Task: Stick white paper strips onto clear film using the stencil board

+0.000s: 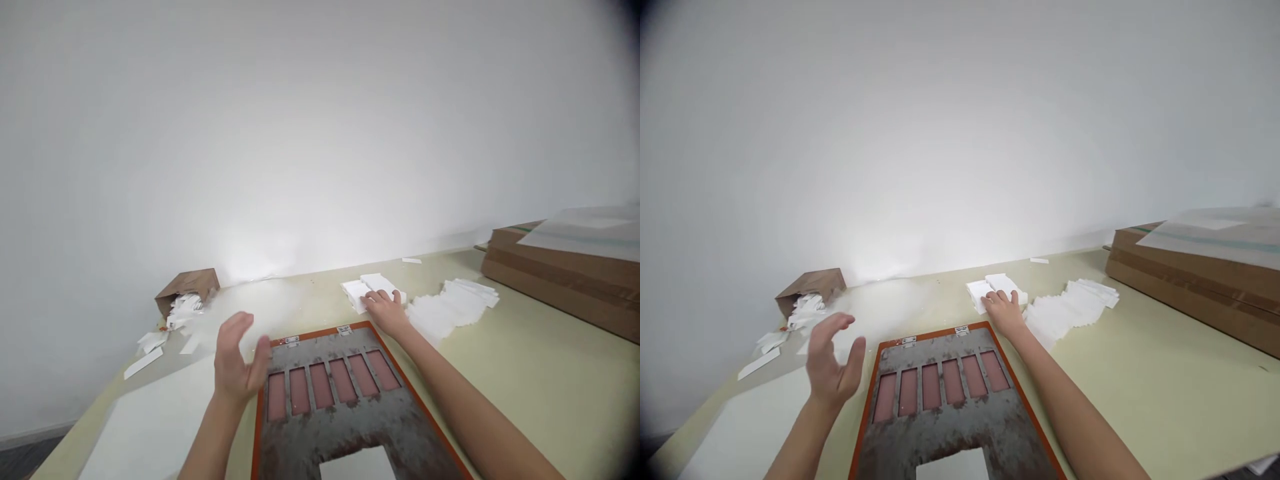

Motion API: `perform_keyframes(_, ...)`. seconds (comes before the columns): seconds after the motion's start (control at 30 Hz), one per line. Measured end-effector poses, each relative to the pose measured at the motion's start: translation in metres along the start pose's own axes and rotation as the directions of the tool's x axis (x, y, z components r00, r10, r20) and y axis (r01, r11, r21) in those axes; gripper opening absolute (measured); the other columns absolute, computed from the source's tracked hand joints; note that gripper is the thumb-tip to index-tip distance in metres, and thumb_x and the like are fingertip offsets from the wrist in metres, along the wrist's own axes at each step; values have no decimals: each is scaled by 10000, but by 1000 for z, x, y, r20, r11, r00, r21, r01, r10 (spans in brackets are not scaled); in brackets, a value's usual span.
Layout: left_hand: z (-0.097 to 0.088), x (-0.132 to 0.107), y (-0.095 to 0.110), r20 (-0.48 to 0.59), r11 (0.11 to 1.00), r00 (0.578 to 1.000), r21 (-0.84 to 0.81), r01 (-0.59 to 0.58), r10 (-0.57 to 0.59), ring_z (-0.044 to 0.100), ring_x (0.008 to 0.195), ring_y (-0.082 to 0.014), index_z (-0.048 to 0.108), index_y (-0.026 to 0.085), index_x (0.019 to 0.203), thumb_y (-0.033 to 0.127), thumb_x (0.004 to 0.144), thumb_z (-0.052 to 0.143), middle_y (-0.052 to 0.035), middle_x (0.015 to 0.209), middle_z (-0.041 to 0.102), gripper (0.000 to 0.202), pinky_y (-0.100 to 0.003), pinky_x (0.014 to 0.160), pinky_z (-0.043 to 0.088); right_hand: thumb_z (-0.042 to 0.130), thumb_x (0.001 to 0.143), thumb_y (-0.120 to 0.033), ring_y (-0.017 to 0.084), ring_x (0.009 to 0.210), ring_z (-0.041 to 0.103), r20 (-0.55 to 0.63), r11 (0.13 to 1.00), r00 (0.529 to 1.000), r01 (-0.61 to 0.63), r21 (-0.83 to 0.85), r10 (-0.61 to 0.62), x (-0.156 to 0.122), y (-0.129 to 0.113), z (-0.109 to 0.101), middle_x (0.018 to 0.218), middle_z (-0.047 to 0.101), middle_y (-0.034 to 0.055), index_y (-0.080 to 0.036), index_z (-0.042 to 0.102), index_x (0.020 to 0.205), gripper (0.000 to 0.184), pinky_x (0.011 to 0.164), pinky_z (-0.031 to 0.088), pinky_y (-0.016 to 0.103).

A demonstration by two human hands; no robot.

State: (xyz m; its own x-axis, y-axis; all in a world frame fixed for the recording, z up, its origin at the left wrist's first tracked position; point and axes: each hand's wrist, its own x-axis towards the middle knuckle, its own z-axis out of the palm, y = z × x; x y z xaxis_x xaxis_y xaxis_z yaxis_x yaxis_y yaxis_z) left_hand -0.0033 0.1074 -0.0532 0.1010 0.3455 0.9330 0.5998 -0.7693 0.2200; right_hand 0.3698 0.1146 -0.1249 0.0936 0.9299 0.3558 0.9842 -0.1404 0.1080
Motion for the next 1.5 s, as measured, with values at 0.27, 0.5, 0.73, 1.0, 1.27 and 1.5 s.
perform_keyframes(0.27,7,-60,-58,275,986,948,15,164,-161,653,892,-213,548,196,1167,346,979,456,-78,996,660,258,-364,801,554,403,919,-94,294,1177,499,-54,999,998,15,-38,-17,2,3,21,1355,605,122,-280,582,1331,486,988,277,526)
perform_keyframes(0.5,14,-67,-53,331,978,925,-20,206,-188,651,944,-224,548,188,1188,362,980,453,-95,1039,662,287,-383,838,553,406,912,-111,298,1178,483,-48,999,999,3,-36,-4,0,1,21,1327,622,134,-263,601,1307,466,997,247,543)
perform_keyframes(0.73,18,-70,-52,349,974,917,-46,223,-194,648,945,-220,550,177,1203,357,978,459,-93,1044,654,302,-381,852,548,422,926,-144,290,1174,471,-31,1000,1000,0,12,1,-4,1,14,1288,638,131,-254,631,1215,373,1016,218,538)
perform_keyframes(1.0,18,-72,-50,392,967,895,-44,251,-215,648,960,-231,555,182,1199,378,968,467,-93,1034,661,316,-391,863,534,385,917,-92,295,1145,519,-19,974,1000,8,228,-4,-6,3,0,1181,686,134,-226,671,1078,354,1020,219,574)
perform_keyframes(1.27,27,-52,-28,583,970,779,77,230,-231,582,1160,-304,599,248,1188,446,935,499,-97,1204,672,336,-526,993,385,400,971,-438,180,804,670,-50,698,997,77,712,-58,-15,-37,-19,951,714,58,-194,561,1167,352,717,511,319)
perform_keyframes(1.5,74,-30,5,782,957,605,-40,286,-149,597,1176,-285,541,263,1309,396,950,513,-83,1253,677,384,-500,1030,350,535,923,-418,157,791,688,-65,477,987,129,869,-149,-33,-81,-28,860,704,7,-218,577,1058,246,682,537,270)
